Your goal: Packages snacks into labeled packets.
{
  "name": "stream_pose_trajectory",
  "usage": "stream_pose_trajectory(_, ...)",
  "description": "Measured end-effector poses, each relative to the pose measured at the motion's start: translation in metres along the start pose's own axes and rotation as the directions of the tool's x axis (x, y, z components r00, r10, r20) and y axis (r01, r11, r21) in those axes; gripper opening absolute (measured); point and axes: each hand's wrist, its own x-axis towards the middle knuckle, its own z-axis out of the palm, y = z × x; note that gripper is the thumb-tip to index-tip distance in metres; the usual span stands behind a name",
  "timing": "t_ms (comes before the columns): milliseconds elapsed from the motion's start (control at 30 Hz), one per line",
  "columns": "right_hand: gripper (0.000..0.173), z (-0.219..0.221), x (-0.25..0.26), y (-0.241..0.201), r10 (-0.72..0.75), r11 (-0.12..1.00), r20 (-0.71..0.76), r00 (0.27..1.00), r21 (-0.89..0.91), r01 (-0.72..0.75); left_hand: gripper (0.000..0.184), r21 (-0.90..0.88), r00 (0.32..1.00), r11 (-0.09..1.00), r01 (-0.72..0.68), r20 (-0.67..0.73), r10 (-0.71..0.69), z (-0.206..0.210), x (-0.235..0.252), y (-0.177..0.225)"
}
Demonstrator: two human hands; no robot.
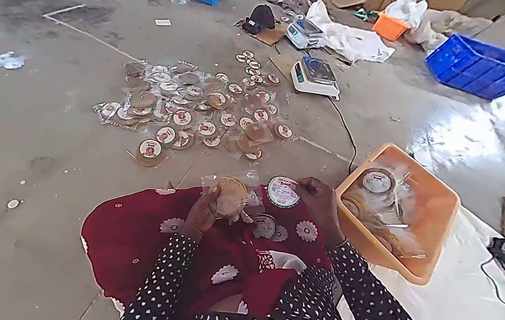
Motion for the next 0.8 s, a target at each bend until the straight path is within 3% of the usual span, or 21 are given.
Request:
stream_pose_trajectory(233,0.013,0.032,0.01,0.002,-0.01,0.989,0.151,0.989,0.146,-0.012,0.032,-0.006,0.996,1.0,-0.03,0.081,0.03,-0.015,0.009,-0.01)
stream_pose_trajectory(467,0.013,0.071,0.01,-0.01,0.019,0.956,0.333,0.943,0.269,-0.115,0.029,-0.007,0.994,1.0,-0.016,0.104,0.017,-0.011,0.007,-0.009)
stream_pose_trajectory(600,0.013,0.073,0.008,-0.018,0.023,0.947,0.346,0.938,0.292,-0.131,0.034,-0.006,0.991,1.0,-0.015,0.13,0.016,-0.015,0.009,-0.01)
stream_pose_trajectory(667,0.012,0.075,0.005,-0.02,-0.021,0.937,0.339,0.941,0.335,-0.099,0.038,0.062,0.993,0.998,-0.024,0.116,0.017,-0.016,0.005,-0.008)
stream_pose_trajectory(800,0.031,0.072,-0.019,-0.038,-0.128,0.897,0.341,0.931,0.441,-0.038,0.039,0.257,0.986,0.956,-0.142,0.126,0.113,-0.005,0.0,-0.011)
